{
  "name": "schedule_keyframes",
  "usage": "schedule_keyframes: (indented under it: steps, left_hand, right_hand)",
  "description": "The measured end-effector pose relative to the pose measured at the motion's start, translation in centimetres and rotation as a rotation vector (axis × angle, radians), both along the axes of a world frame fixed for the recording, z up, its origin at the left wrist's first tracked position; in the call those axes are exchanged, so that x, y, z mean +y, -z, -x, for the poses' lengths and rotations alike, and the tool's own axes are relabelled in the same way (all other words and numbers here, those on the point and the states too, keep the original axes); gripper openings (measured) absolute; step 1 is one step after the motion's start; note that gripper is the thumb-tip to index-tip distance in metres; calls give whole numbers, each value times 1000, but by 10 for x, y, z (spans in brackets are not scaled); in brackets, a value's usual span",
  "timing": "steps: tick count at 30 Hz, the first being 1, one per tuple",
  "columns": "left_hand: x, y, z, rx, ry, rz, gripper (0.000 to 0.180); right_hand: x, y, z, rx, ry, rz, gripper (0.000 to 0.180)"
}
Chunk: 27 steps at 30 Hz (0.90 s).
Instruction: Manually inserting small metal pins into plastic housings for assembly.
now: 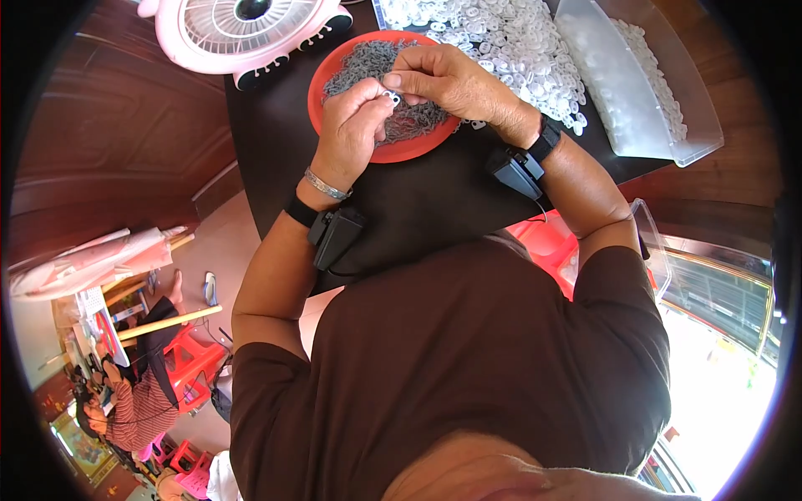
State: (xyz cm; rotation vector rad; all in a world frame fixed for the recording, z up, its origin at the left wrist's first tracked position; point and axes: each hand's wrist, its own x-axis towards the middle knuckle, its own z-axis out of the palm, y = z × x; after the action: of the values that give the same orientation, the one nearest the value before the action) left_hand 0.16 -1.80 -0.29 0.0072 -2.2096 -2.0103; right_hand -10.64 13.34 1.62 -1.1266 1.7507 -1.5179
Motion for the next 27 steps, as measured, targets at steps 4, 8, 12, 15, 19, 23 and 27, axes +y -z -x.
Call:
schedule_keyframes:
  steps: [4, 8, 12, 15, 19, 23, 27]
  left_hand:
    - [1, -1, -1, -11, -3, -5, 14]
    - [4, -1, -3, 19, -13, 1, 15]
    - [6, -3, -4, 81, -12, 63, 15]
    - [5, -6, -3, 78, -1, 100, 15]
    - [3, -8, -2, 67, 45, 86, 16]
    - [1, -6, 0, 31, 29, 43, 16]
    - [-1, -6, 2, -28, 58, 42, 22]
  right_hand:
    - [-1, 7, 3, 65, -4, 0, 28]
    - [-2, 4, -4, 164, 31, -2, 28]
    - [-2, 9, -2, 233, 50, -14, 30]
    - [-2, 11, -1, 365, 62, 22, 33]
    - [1, 4, -1, 385, 55, -6, 35]
    - [4, -6, -1, 157, 57, -18, 33]
    - [13, -2, 15, 103, -50, 22, 24]
